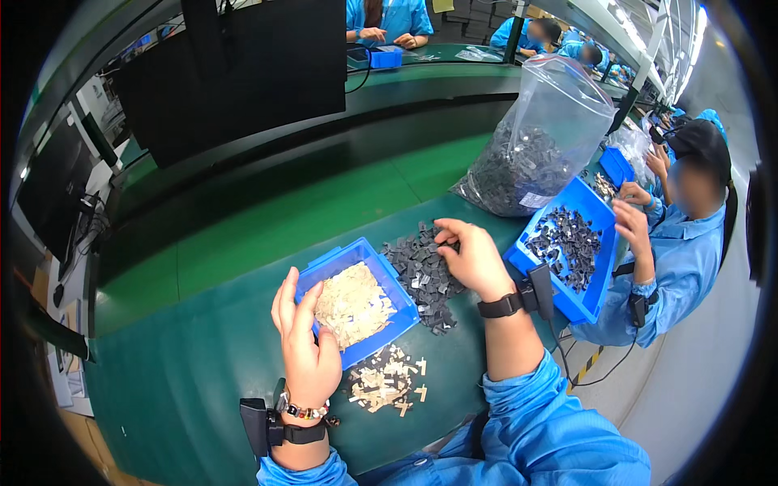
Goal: Sorting small plastic or rubber components into bins on a factory assembly line.
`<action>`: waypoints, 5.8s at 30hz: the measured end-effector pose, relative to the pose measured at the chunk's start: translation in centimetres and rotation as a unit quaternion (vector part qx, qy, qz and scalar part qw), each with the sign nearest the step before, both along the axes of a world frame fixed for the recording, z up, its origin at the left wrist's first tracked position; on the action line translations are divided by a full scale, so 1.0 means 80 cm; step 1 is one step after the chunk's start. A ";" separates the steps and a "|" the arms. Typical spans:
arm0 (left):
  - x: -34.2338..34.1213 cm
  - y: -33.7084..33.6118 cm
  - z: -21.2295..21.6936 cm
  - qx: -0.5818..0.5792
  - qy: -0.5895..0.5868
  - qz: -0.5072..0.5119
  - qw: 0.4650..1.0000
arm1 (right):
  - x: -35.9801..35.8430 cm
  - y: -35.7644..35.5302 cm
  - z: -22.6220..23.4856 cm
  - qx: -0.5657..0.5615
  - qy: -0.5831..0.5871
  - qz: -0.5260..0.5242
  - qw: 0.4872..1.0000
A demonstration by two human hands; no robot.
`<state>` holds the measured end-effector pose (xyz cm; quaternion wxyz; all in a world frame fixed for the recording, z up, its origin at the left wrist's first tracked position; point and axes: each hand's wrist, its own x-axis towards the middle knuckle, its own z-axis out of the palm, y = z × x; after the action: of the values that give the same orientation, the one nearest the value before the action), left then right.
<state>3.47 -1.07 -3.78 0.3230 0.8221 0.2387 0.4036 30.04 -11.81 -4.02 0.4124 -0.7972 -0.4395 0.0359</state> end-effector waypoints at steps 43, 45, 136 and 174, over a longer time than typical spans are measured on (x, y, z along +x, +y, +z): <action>-0.002 -0.012 0.028 0.228 0.032 0.064 0.971 | -0.150 0.009 0.018 0.189 0.376 0.248 0.873; -0.002 -0.013 0.028 0.239 0.043 0.059 0.968 | -0.148 0.008 0.019 0.165 0.314 0.259 0.899; -0.001 0.001 -0.014 -0.119 -0.027 0.056 0.991 | -0.031 -0.133 0.038 -0.025 -0.219 -0.320 0.921; 0.003 0.008 -0.027 -0.131 -0.041 0.021 0.990 | -0.022 -0.147 0.017 -0.023 -0.204 -0.342 0.917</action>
<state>3.68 -0.40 -5.96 0.4287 0.7503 0.2936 0.4088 28.27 -23.55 -2.63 0.2822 -0.8984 -0.2134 -0.2603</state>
